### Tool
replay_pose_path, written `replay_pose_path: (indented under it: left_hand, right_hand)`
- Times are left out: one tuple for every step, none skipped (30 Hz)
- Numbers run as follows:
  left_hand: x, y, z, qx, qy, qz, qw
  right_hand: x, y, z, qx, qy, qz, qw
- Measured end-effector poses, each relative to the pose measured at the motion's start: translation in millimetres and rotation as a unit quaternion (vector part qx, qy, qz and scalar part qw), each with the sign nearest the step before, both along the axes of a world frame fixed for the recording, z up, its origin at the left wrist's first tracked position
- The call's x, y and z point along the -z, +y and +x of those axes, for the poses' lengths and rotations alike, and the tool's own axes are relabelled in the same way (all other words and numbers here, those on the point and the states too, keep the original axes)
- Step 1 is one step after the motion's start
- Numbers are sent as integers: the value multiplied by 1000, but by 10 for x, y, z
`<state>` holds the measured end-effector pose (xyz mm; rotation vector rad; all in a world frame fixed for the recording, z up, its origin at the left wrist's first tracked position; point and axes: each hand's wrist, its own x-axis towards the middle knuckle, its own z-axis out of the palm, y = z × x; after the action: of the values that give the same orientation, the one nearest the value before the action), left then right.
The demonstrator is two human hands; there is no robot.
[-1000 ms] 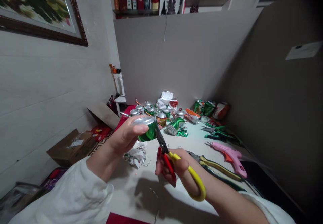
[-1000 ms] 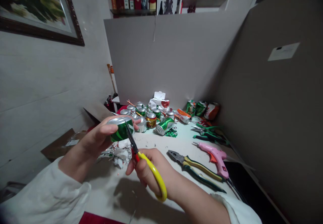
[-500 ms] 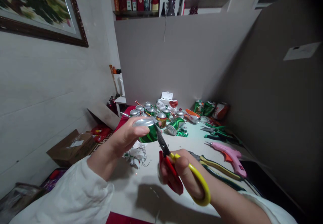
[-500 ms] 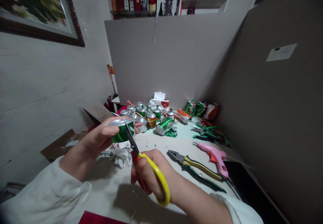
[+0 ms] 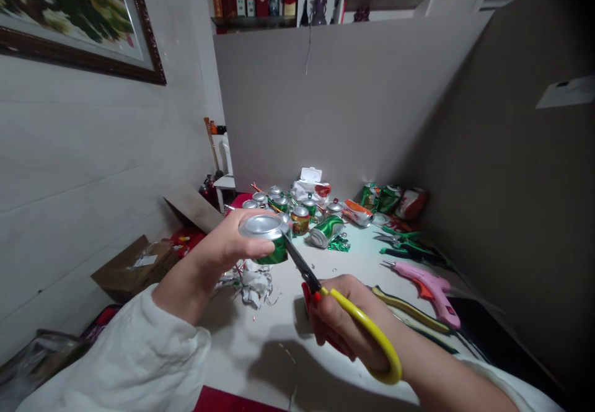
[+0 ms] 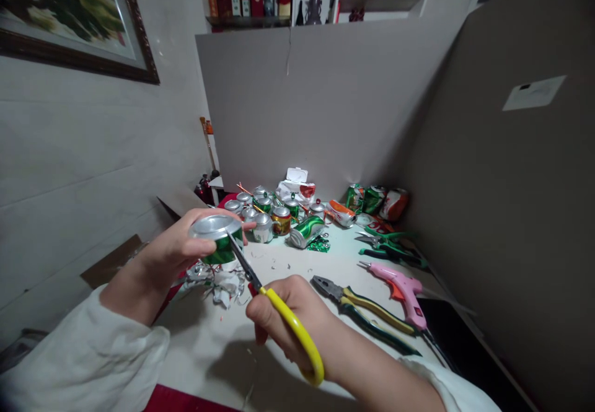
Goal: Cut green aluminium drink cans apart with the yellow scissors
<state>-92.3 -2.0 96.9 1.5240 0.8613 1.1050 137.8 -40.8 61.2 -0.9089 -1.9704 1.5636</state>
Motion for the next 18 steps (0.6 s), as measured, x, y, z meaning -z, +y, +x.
replay_pose_path:
  left_hand:
    - [-1, 8, -23, 4, 10, 5, 1000]
    - [-5, 13, -45, 7, 20, 10, 1000]
    - [-11, 15, -65, 8, 31, 16, 999]
    - [-19, 14, -83, 7, 40, 22, 999]
    - [-30, 10, -99, 5, 50, 26, 998]
    - [-41, 6, -112, 3, 61, 28, 998]
    - [-54, 3, -124, 1, 70, 26, 997]
    - [-67, 1, -134, 0, 78, 21, 997]
    - [-79, 3, -144, 0, 83, 16, 996]
    - [-90, 6, -154, 0, 87, 11, 996]
    - [-100, 12, -162, -2, 89, 7, 996]
    - [-108, 19, -168, -7, 89, 4, 996]
    - [-116, 25, -172, -14, 89, 3, 996]
    - [-122, 28, -170, -21, 90, 5, 996]
    - [-126, 28, -164, -28, 93, 5, 995]
    - [-129, 24, -153, -32, 95, 6, 995]
    - [-130, 18, -140, -34, 98, 5, 995]
    - [-129, 11, -126, -34, 101, 5, 994]
  right_hand:
    - [-4, 0, 5, -1, -5, 6, 1000]
    - [-12, -2, 11, -3, -9, 15, 1000]
    - [-22, -4, 17, -4, -14, 25, 1000]
    - [-33, -6, 23, -4, -20, 33, 999]
    - [-44, -9, 27, -4, -27, 42, 999]
    - [-53, -10, 29, -3, -35, 50, 998]
    - [-58, -10, 30, -3, -44, 51, 998]
    - [-60, -8, 30, -5, -51, 46, 998]
    - [-59, -3, 28, -9, -55, 38, 998]
    - [-54, 4, 27, -13, -53, 28, 998]
    - [-49, 15, 25, -17, -48, 18, 999]
    - [-44, 29, 25, -23, -39, 11, 999]
    - [-41, 45, 26, -31, -28, 15, 999]
    - [-42, 60, 29, -39, -17, 25, 999]
    - [-47, 74, 34, -47, -8, 35, 998]
    - [-58, 86, 42, -56, -5, 40, 998]
    - [-73, 93, 54, -63, -6, 41, 997]
    - [-93, 96, 72, -66, -10, 40, 997]
